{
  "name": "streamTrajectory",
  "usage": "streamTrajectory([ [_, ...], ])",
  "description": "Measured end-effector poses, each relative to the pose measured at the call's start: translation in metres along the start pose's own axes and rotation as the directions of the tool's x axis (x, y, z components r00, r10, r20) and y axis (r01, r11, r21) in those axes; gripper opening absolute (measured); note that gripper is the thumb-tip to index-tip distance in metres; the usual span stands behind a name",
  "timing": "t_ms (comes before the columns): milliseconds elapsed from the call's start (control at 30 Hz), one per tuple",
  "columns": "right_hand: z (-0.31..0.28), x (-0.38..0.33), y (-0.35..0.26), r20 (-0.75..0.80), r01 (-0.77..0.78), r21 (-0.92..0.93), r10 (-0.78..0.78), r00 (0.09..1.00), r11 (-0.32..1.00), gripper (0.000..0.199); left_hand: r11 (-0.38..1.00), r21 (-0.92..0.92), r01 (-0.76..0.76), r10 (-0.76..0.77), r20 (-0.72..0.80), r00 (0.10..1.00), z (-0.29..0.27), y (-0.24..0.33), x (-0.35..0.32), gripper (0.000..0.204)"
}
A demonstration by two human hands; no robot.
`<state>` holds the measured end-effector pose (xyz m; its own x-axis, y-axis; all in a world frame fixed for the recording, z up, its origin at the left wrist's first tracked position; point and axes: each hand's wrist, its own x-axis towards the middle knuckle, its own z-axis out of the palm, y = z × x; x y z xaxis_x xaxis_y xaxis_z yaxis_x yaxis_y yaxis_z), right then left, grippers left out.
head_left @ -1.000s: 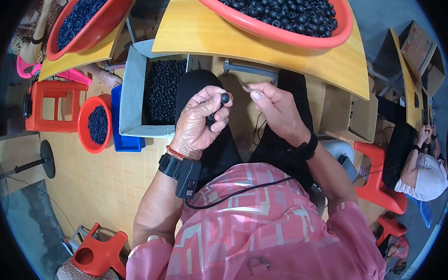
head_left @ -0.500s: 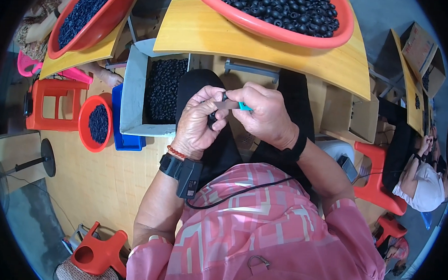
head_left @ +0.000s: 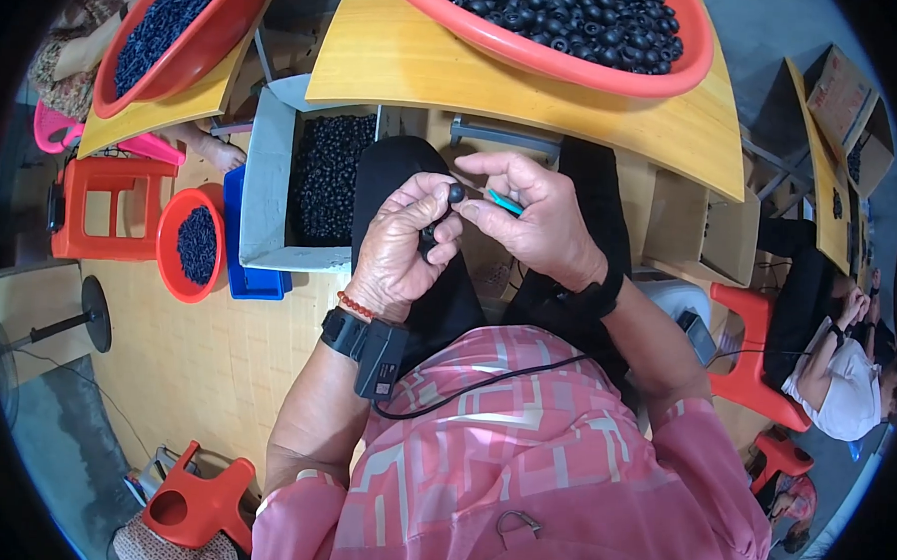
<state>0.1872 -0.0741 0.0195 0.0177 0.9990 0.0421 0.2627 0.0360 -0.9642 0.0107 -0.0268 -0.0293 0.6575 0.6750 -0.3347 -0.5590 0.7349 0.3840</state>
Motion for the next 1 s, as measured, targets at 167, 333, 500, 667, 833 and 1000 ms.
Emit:
streamTrajectory([
  [167,0.009,0.004,0.014,-0.026,0.147,0.09,-0.145,0.989,0.985,0.023,0.998,-0.024,0.061,-0.061,0.014,0.998,0.004,0.0,-0.001,0.011],
  [333,0.009,0.003,0.003,-0.079,0.017,0.101,-0.009,0.997,0.995,0.015,1.0,0.018,0.022,-0.022,-0.014,1.0,0.008,0.001,-0.002,0.007],
  [500,0.012,0.001,0.011,-0.071,0.029,0.131,-0.02,0.997,0.991,0.018,1.0,-0.023,-0.008,0.009,0.031,0.999,0.005,0.002,-0.002,0.007],
  [667,0.0,-0.005,0.003,-0.085,0.011,0.144,0.001,0.996,0.99,0.022,0.996,-0.089,0.009,-0.002,0.075,0.997,0.003,0.001,-0.001,0.012],
  [833,-0.003,-0.008,0.005,0.008,0.04,0.033,-0.04,0.999,0.999,0.02,0.992,-0.123,0.01,-0.001,0.074,0.997,0.002,0.0,0.0,0.01],
  [1000,0.004,-0.004,0.012,0.001,0.26,-0.179,-0.264,0.965,0.949,0.017,0.99,-0.142,0.005,0.005,0.067,0.998,0.001,0.001,-0.001,0.009],
])
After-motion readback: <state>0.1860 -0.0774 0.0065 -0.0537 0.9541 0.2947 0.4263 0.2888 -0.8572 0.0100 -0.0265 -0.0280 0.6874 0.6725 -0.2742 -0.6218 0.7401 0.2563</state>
